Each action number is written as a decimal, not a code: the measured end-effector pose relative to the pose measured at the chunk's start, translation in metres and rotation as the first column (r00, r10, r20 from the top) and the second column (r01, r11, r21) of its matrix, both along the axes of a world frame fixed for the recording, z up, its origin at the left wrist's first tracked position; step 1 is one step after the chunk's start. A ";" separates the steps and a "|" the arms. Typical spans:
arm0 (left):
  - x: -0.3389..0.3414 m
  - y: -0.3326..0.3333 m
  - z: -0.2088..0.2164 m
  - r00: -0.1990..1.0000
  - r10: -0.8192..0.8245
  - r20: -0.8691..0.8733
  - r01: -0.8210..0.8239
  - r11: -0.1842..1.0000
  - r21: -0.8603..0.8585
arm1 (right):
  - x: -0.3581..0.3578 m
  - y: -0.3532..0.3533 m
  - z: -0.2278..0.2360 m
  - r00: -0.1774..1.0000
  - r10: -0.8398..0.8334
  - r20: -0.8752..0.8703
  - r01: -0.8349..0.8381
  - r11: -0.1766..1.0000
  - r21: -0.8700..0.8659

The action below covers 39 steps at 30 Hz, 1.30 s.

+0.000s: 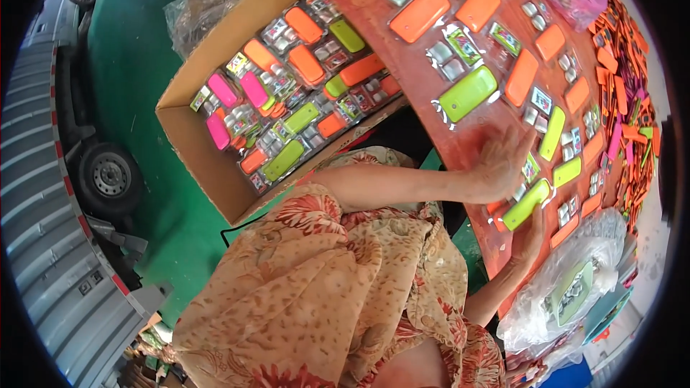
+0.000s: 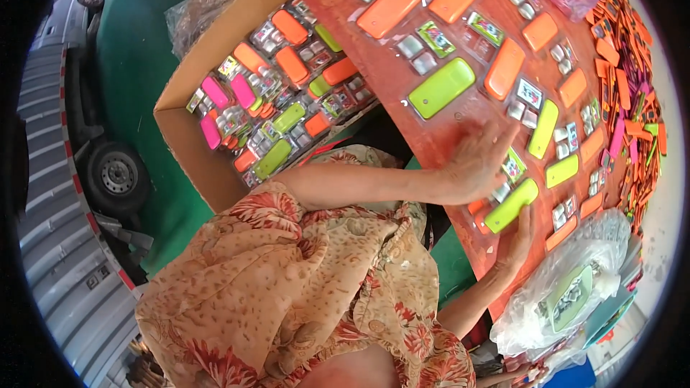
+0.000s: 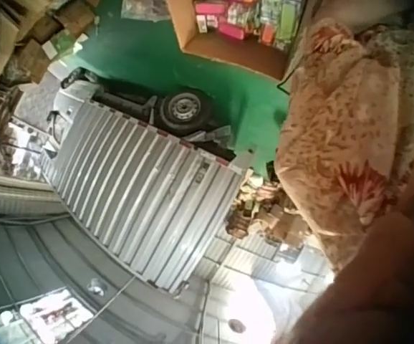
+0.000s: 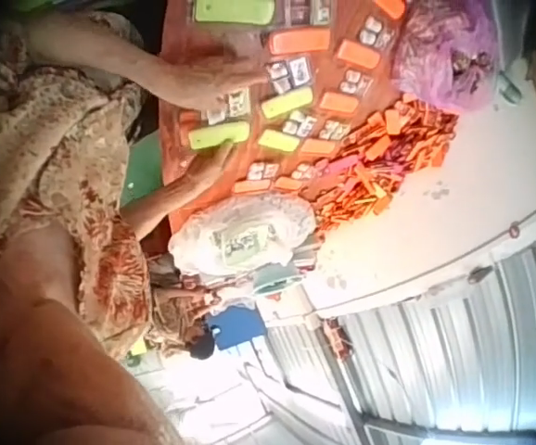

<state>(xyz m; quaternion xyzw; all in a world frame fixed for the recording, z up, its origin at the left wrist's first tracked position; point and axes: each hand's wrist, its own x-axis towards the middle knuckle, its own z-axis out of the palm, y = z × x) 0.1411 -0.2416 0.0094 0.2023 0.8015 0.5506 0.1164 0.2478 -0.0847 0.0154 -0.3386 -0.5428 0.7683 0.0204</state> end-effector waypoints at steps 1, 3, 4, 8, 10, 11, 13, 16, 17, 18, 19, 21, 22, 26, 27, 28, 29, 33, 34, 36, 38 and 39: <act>0.007 0.003 -0.002 0.999 0.007 0.037 -0.007 1.000 0.003 | 0.001 0.009 0.000 0.999 0.023 0.029 -0.025 0.997 0.067; 0.020 0.005 -0.005 0.994 -0.067 0.085 0.064 0.997 0.041 | 0.004 0.030 0.001 0.993 0.101 0.068 -0.109 0.986 0.125; 0.024 0.005 -0.005 0.994 -0.074 0.074 0.071 0.997 0.040 | 0.000 0.040 -0.001 0.990 0.129 0.059 -0.137 0.977 0.162; 0.013 -0.005 -0.001 0.962 -0.040 0.268 0.008 0.993 0.120 | -0.025 0.040 0.008 0.965 0.251 0.071 -0.261 0.933 0.246; 0.011 -0.009 -0.005 0.960 -0.003 0.281 -0.029 0.994 0.108 | -0.030 0.035 0.012 0.960 0.254 0.118 -0.278 0.918 0.282; 0.014 -0.007 -0.015 0.966 0.032 0.257 -0.060 0.993 0.100 | -0.033 0.030 0.012 0.958 0.256 0.129 -0.284 0.908 0.307; 0.015 -0.010 -0.021 0.981 0.088 0.172 -0.104 0.990 0.091 | -0.032 0.014 0.012 0.964 0.188 0.191 -0.260 0.829 0.496; 0.004 -0.041 -0.013 0.927 0.023 0.374 -0.075 0.989 0.124 | -0.034 -0.008 0.011 0.927 0.303 0.219 -0.373 0.703 0.606; -0.001 -0.047 -0.006 0.895 0.004 0.446 -0.041 0.996 0.074 | -0.030 -0.010 0.006 0.950 0.228 0.215 -0.309 0.790 0.529; 0.000 -0.049 -0.009 0.910 0.048 0.413 -0.065 0.998 0.027 | -0.031 -0.022 0.014 0.954 0.187 0.235 -0.269 0.882 0.387; -0.002 -0.052 -0.001 0.914 0.035 0.404 -0.036 0.999 -0.004 | -0.031 -0.026 0.014 0.948 0.199 0.248 -0.271 0.913 0.305; -0.007 -0.051 0.006 0.936 0.026 0.351 -0.009 0.999 -0.049 | -0.026 -0.034 0.017 0.966 0.176 0.188 -0.218 0.949 0.230; -0.008 -0.049 0.007 0.938 0.003 0.346 0.011 0.999 -0.039 | -0.022 -0.036 0.016 0.975 0.178 0.131 -0.200 0.962 0.184; -0.008 -0.052 0.000 0.938 0.027 0.347 -0.014 0.999 -0.042 | -0.014 -0.046 0.007 0.994 0.085 0.073 -0.092 0.991 0.097; -0.008 -0.054 -0.003 0.937 0.023 0.348 -0.030 0.999 0.016 | -0.013 -0.048 0.009 0.993 0.096 0.066 -0.101 0.991 0.087; -0.008 -0.057 -0.006 0.937 0.022 0.349 -0.050 0.996 0.072 | -0.015 -0.051 0.015 0.993 0.089 0.078 -0.091 0.996 0.019; -0.012 -0.058 -0.007 0.910 -0.052 0.411 -0.006 0.990 0.140 | -0.017 -0.054 0.019 0.992 0.086 0.091 -0.081 0.995 -0.055; -0.008 -0.074 -0.001 0.933 -0.084 0.349 0.045 0.992 0.119 | -0.015 -0.064 0.029 0.991 0.110 0.081 -0.098 0.985 -0.140; -0.011 -0.082 0.009 0.924 -0.086 0.374 0.036 0.990 0.138 | -0.017 -0.070 0.032 0.989 0.137 0.052 -0.125 0.974 -0.191; -0.020 -0.106 0.030 0.919 -0.079 0.387 0.035 0.992 0.118 | -0.023 -0.085 0.038 0.977 0.207 -0.047 -0.212 0.932 -0.296; -0.032 -0.137 0.048 0.880 -0.112 0.462 -0.016 0.964 0.264 | -0.038 -0.111 0.044 0.931 0.329 -0.160 -0.362 0.892 -0.270; -0.040 -0.156 0.057 0.882 -0.077 0.466 -0.014 0.982 0.189 | -0.045 -0.125 0.047 0.903 0.395 -0.171 -0.429 0.859 -0.279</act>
